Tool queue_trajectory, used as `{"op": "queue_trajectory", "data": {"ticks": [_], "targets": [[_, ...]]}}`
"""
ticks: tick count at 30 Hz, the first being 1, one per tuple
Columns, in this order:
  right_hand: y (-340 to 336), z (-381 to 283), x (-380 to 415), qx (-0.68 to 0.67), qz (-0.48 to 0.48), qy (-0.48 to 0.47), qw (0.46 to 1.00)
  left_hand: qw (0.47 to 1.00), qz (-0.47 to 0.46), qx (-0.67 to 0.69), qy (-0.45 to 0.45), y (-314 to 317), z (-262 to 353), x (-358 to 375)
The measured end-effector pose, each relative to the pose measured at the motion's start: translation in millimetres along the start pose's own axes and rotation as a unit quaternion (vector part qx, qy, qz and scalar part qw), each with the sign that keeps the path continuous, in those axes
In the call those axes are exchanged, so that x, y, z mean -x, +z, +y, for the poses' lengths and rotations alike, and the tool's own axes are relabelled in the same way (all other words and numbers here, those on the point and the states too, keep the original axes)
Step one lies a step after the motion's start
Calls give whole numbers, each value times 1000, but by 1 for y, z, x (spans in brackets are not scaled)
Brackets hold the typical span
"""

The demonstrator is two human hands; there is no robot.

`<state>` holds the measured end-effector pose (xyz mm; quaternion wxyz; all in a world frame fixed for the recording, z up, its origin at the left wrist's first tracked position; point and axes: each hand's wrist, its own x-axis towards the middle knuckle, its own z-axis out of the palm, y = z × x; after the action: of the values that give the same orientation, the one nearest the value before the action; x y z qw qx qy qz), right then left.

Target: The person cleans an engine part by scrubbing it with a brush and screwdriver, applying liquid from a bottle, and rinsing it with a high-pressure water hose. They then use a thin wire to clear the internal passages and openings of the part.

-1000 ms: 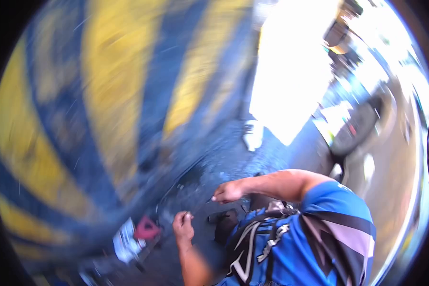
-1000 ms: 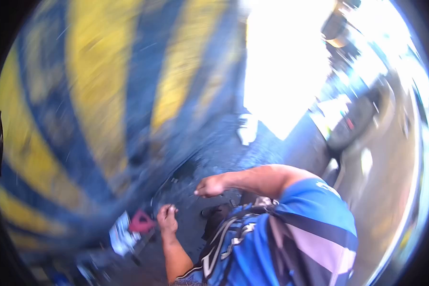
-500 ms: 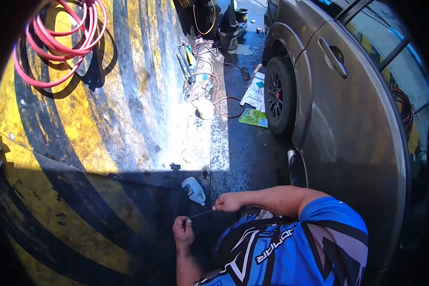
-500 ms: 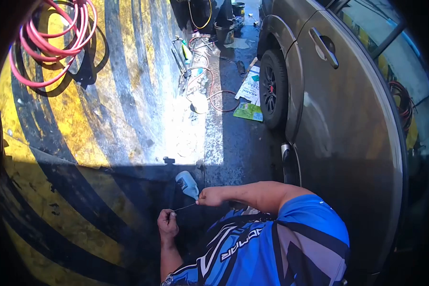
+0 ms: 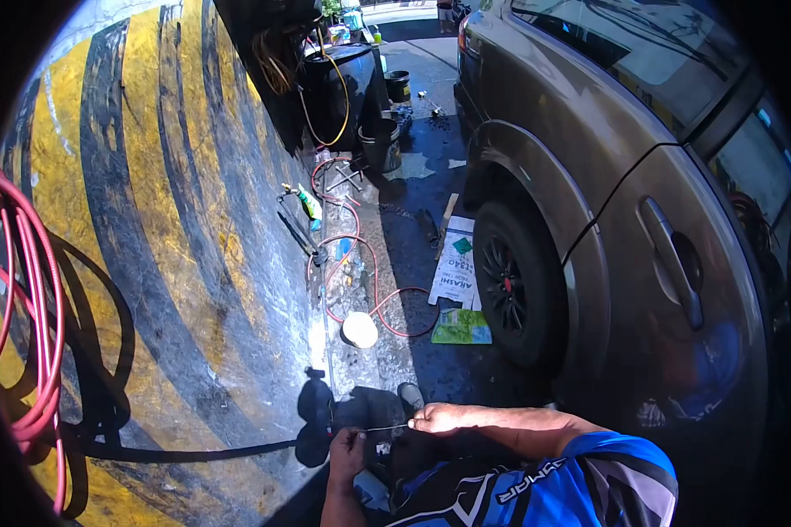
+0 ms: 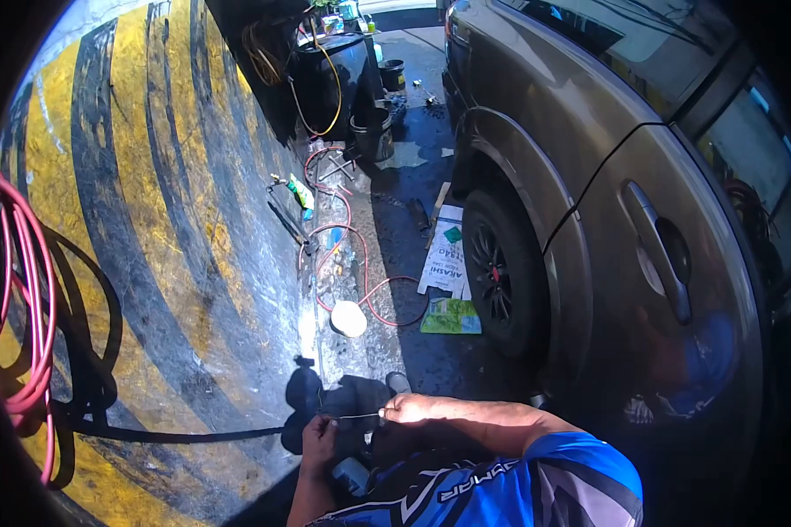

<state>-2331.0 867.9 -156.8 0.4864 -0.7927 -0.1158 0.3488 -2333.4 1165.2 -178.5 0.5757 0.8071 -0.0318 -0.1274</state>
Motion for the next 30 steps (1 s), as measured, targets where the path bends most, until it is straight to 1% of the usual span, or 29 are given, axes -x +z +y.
{"op": "queue_trajectory", "data": {"ticks": [2,3,4,6,8,9,10,11,12,13,14,16,17,18,20,21,22,23,24,26,27,28,29,30], "targets": [[-67,5,-39,-26,-4,13,1000,999,-32,-24,23,10,-5,-93],[-89,16,-58,-70,22,55,996,998,-58,-35,17,12,23,-133],[-124,7,-63,-97,28,64,993,994,-53,-40,90,15,49,-172],[-193,-13,-69,-120,70,94,986,993,-116,18,-20,26,83,-250],[-255,-26,-76,-146,111,88,979,990,-126,-53,35,38,141,-322],[-290,-30,-85,-158,129,84,975,980,-131,-121,92,44,172,-364],[-321,-26,-93,-149,151,75,974,970,-155,-111,151,55,165,-410],[-351,-19,-103,-142,172,66,972,961,-154,-146,174,64,171,-446],[-380,-10,-116,-135,192,59,970,951,-154,-181,196,77,190,-482],[-410,2,-132,-181,187,93,961,956,-168,-167,174,92,195,-519],[-441,11,-148,-187,189,102,959,952,-155,-161,211,106,211,-553],[-517,26,-183,-203,190,121,953,950,-146,-163,222,135,212,-640],[-556,30,-198,-206,191,133,950,954,-154,-166,197,146,220,-677],[-589,57,-226,-182,201,111,956,957,-160,-168,173,157,232,-718],[-669,51,-257,-117,217,96,965,962,-131,-156,181,174,238,-796],[-705,66,-282,-100,208,66,971,967,-107,-150,173,178,250,-829],[-746,48,-292,-117,190,81,971,972,-82,-144,165,179,259,-858],[-783,49,-319,-111,188,44,975,983,-74,-104,131,175,266,-895],[-819,39,-333,-81,193,17,978,987,-81,-80,116,172,285,-920],[-885,33,-371,-37,172,-12,984,994,-62,3,94,172,286,-974],[-920,24,-388,-27,156,1,987,996,-58,2,73,171,296,-999],[-952,18,-405,-19,139,13,990,995,-45,-24,84,174,302,-1030],[-977,35,-434,-12,136,10,991,998,-40,-7,51,176,306,-1058],[-1005,36,-455,-8,142,8,990,999,-35,12,22,181,316,-1088]]}}
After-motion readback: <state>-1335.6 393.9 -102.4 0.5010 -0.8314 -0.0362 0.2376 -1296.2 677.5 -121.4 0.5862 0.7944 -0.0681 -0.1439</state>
